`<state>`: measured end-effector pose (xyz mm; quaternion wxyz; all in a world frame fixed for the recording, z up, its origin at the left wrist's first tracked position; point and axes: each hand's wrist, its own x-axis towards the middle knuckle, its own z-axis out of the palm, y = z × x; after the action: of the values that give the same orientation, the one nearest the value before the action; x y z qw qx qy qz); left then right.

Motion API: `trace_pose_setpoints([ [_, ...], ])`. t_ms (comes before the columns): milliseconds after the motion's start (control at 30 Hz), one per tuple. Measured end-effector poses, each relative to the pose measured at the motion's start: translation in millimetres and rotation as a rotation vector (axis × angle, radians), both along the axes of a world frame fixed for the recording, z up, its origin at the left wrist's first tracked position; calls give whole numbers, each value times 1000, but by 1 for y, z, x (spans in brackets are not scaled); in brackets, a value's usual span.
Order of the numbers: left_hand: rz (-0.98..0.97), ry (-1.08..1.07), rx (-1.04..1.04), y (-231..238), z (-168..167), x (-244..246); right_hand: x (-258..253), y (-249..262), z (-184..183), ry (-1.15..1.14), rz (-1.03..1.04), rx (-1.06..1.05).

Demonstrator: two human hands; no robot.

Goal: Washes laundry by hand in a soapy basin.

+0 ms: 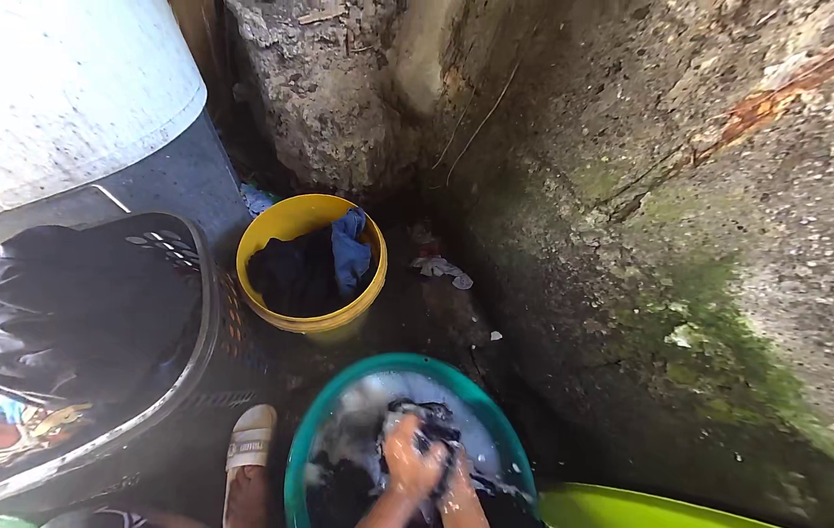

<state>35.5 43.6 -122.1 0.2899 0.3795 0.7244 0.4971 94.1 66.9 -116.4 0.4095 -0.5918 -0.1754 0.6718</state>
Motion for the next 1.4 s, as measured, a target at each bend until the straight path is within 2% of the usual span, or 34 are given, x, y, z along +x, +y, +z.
trace_pose_setpoints([
  [33,70,-90,-160,11,-3,-19,-10,8,14,-141,56,-35],
  [100,164,-244,-384,26,-3,-44,-17,12,26,-207,148,-28],
  [167,174,-222,-293,21,10,-33,-16,17,23,-191,145,3],
  [233,73,-189,-40,-1,27,-3,-8,21,13,-139,153,58],
  [300,-58,-146,171,-11,30,13,-3,28,15,-223,220,97],
  [333,-86,-148,206,-11,20,9,-1,31,20,-294,254,101],
  [367,-102,-163,157,-8,7,-3,2,33,26,-359,293,110],
  [400,-126,-152,18,-3,-9,-23,5,36,33,-403,352,148],
  [500,-255,5,-593,11,-46,-96,16,51,33,-562,614,398],
  [567,-296,136,-842,13,-48,-119,34,70,7,-840,857,431],
  [600,-297,181,-862,12,-45,-120,38,76,-12,-984,1018,372],
  [667,-316,257,-776,11,-47,-108,31,71,-51,-1113,1337,219],
  [733,-403,308,-713,6,-67,-80,14,47,-75,-1114,1586,100],
  [833,-619,275,-782,-13,-98,-50,5,30,-92,-1097,1824,-29],
  [900,-721,125,-820,-19,-105,-65,11,44,-80,-1046,1830,-180],
  [933,-744,100,-915,-15,-101,-79,15,51,-75,-1039,1789,-220],
  [1000,-777,137,-1107,6,-78,-100,16,60,-76,-1075,1729,-239],
  [1033,-788,186,-1139,14,-70,-99,13,57,-76,-1111,1663,-226],
  [1133,-673,364,-1043,10,-78,-60,1,19,-86,-1184,1418,-119],
  [1200,-689,248,-1019,-6,-80,-38,4,2,-90,-1152,1435,-93],
  [1300,-904,105,-908,-25,-88,-63,4,26,-75,-1003,1611,-145],
  [1333,-883,132,-911,-23,-95,-79,3,43,-77,-926,1630,-76],
  [1400,-709,177,-883,-16,-100,-101,7,72,-55,-710,1428,172],
])
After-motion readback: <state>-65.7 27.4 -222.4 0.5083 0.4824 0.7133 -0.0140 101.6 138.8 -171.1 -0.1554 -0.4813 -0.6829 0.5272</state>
